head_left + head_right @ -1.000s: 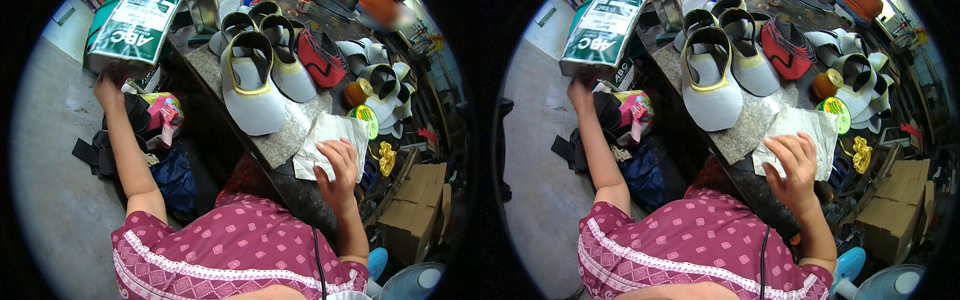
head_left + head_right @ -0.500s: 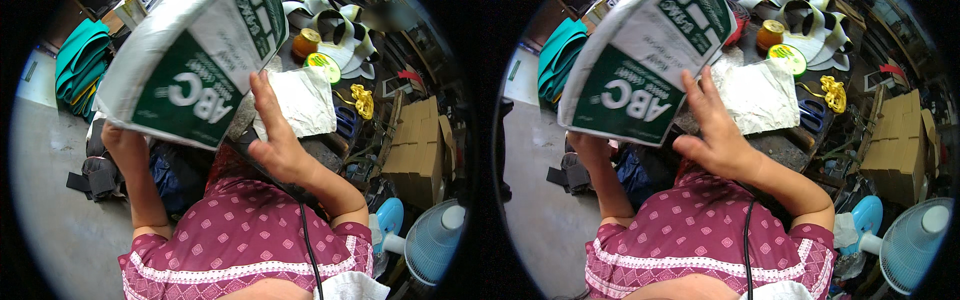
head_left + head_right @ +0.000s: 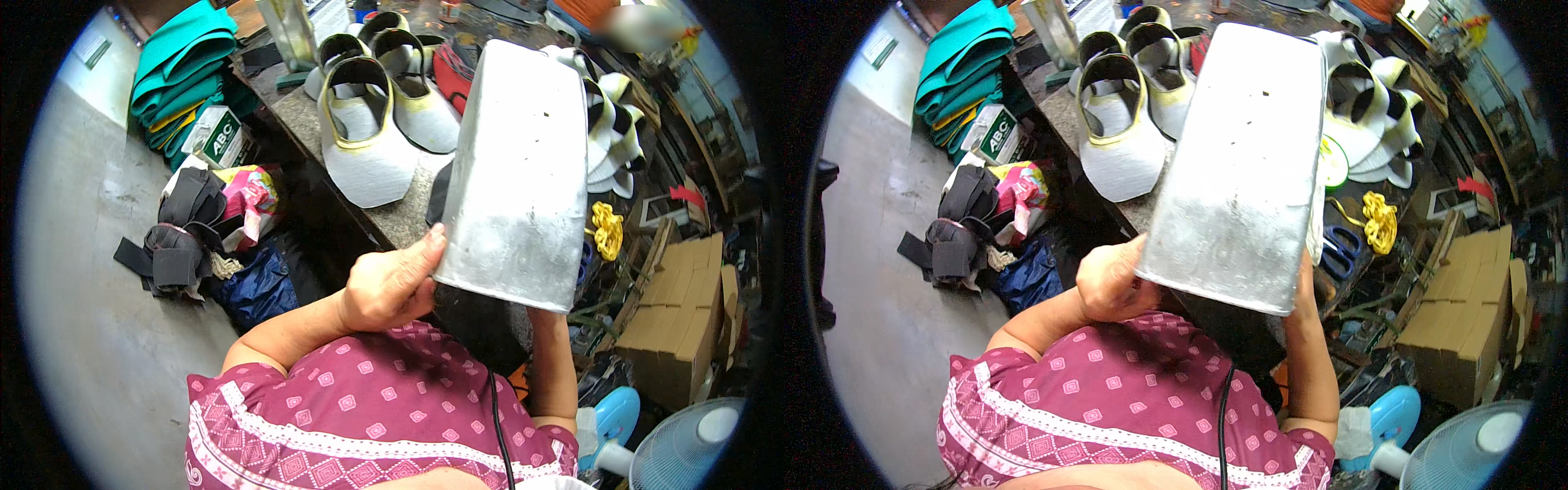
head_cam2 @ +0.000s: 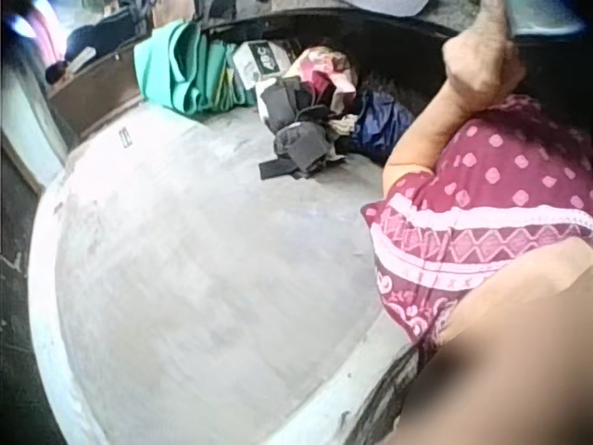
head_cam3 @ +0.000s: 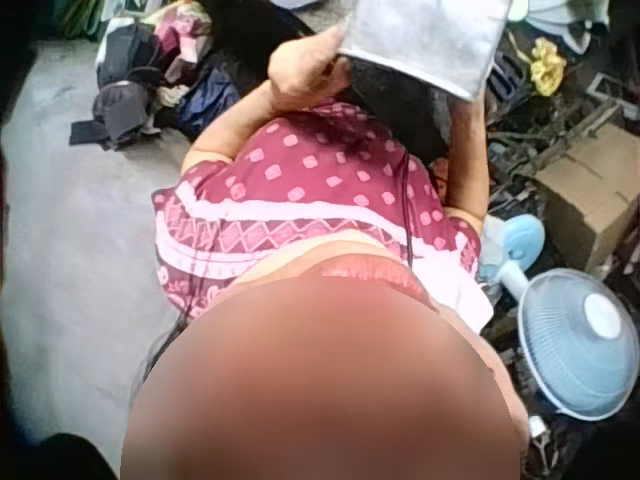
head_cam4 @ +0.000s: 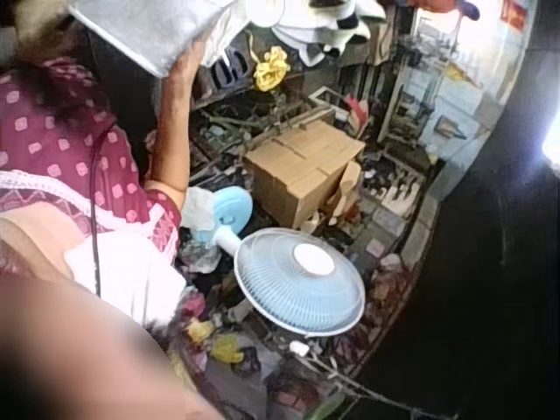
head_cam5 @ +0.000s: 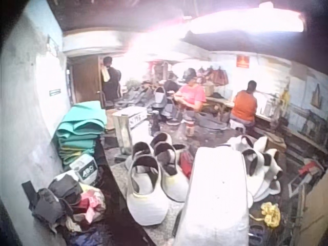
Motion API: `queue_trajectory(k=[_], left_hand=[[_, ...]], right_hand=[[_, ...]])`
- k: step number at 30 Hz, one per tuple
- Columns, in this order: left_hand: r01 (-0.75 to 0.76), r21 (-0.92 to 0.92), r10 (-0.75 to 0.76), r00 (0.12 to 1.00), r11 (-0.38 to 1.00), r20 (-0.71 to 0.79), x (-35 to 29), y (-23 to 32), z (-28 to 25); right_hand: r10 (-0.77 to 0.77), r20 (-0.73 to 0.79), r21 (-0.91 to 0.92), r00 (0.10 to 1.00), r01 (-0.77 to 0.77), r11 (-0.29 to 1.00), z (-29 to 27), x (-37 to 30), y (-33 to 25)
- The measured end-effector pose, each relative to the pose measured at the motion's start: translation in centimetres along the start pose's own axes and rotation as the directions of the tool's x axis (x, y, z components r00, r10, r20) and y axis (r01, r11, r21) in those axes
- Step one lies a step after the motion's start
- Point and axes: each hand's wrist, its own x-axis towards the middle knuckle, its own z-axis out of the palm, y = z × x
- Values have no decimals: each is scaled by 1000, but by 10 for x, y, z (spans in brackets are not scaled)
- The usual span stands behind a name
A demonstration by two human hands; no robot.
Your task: The person handles white slip-on sandals and a cardboard box, then uses a small tool to work on the sole of a sandal. They also handle a pink fabric piece and a small jar, placing items on a cluttered workbench.
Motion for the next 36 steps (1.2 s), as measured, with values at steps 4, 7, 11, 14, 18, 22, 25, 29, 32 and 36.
queue_trajectory(k=[4, 7, 11, 14, 18, 22, 25, 29, 32, 36], left_hand=[[2, 38, -1, 999, 999, -46, -5, -9, 1], [9, 123, 0, 998, 992, -69, -8, -15, -5], [31, 223, -9, 995, 974, -98, -14, -24, -14], [75, 281, -54, 995, 957, -82, -17, -31, -13], [113, 291, -85, 991, 950, -105, -19, -41, -6], [131, 279, -90, 984, 951, -155, -21, -50, 1], [169, 353, -106, 976, 920, -190, -22, -64, 10], [268, 194, -216, 943, 944, -252, -23, -87, 20], [397, 162, -340, 894, 903, -293, -22, -94, 19], [404, 134, -362, 896, 905, -257, -19, -96, 15]], right_hand=[[-306, 320, -844, 896, 123, -522, 0, 7, 1], [-196, 381, -434, 903, -13, -901, -8, 22, 4], [-88, 305, -399, 948, 43, -916, -12, 50, 0], [-46, 260, -306, 965, 37, -951, -5, 72, -2], [-87, 193, -324, 977, -21, -946, 5, 86, 6], [-34, 204, -334, 978, 37, -942, 11, 93, 14], [32, 228, -331, 973, 108, -937, 17, 106, 12], [37, 236, -223, 971, 91, -971, 24, 127, 9], [52, 236, -130, 970, 85, -988, 26, 130, 12], [87, 357, -103, 930, 132, -986, 33, 101, 21]])
